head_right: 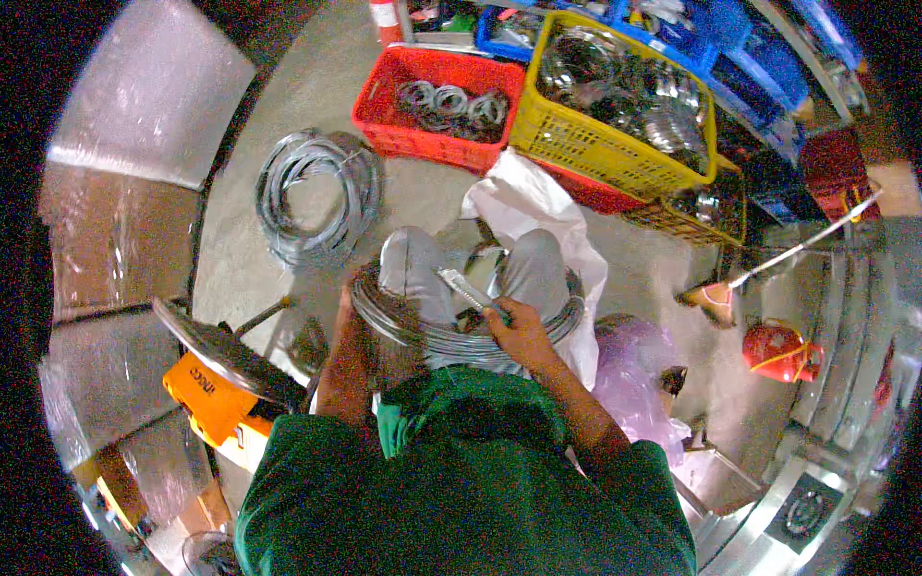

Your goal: The person handles a bundle of metal wire, unties it, and coils it into smaller loops. They repeatedly wrap and adjust the wire by hand, forming neat coils and placing them on the floor.

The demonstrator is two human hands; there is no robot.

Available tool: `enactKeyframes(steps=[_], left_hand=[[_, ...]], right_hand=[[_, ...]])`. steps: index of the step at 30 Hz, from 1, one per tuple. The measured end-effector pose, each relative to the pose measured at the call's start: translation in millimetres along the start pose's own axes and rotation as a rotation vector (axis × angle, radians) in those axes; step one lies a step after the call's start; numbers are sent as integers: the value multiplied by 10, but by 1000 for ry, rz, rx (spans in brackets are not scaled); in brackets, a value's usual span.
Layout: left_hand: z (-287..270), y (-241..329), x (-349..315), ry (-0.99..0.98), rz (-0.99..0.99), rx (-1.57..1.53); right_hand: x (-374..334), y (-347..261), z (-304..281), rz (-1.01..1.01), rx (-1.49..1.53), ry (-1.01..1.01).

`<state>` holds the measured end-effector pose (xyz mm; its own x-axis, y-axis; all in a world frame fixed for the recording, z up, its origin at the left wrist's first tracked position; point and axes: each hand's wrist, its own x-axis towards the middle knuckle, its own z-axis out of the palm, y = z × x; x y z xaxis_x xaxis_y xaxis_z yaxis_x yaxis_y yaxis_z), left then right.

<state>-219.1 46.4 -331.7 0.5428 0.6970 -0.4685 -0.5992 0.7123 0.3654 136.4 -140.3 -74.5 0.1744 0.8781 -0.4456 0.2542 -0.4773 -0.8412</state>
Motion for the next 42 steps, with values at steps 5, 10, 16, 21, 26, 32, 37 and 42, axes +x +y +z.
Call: enactKeyframes(steps=[5, 10, 16, 21, 26, 32, 37, 42], left_hand=[[201, 154, 37, -246, -177, -175], [917, 142, -381, 95, -79, -231], [2266, 63, -973, 255, 201, -172], [3137, -330, -1444, 200, 249, -74], [3227, -828, -1523, 135, 132, -136], [2903, -874, -1552, 164, 160, -261], [2833, -939, -1426, 414, 46, -172], [2696, -969, -1256, 372, 138, -90]], right_hand=[[-41, 80, -116, -24, 25, 36], [-209, 300, -467, 160, 211, 40], [-410, 674, -787, 157, 280, 136], [-484, 490, -845, 87, 219, 201], [-558, -57, -557, 26, 238, 108], [-769, -601, 3, -146, -129, 18], [-770, -853, 317, -364, -251, -16], [-736, -905, 471, -278, -372, -90]])
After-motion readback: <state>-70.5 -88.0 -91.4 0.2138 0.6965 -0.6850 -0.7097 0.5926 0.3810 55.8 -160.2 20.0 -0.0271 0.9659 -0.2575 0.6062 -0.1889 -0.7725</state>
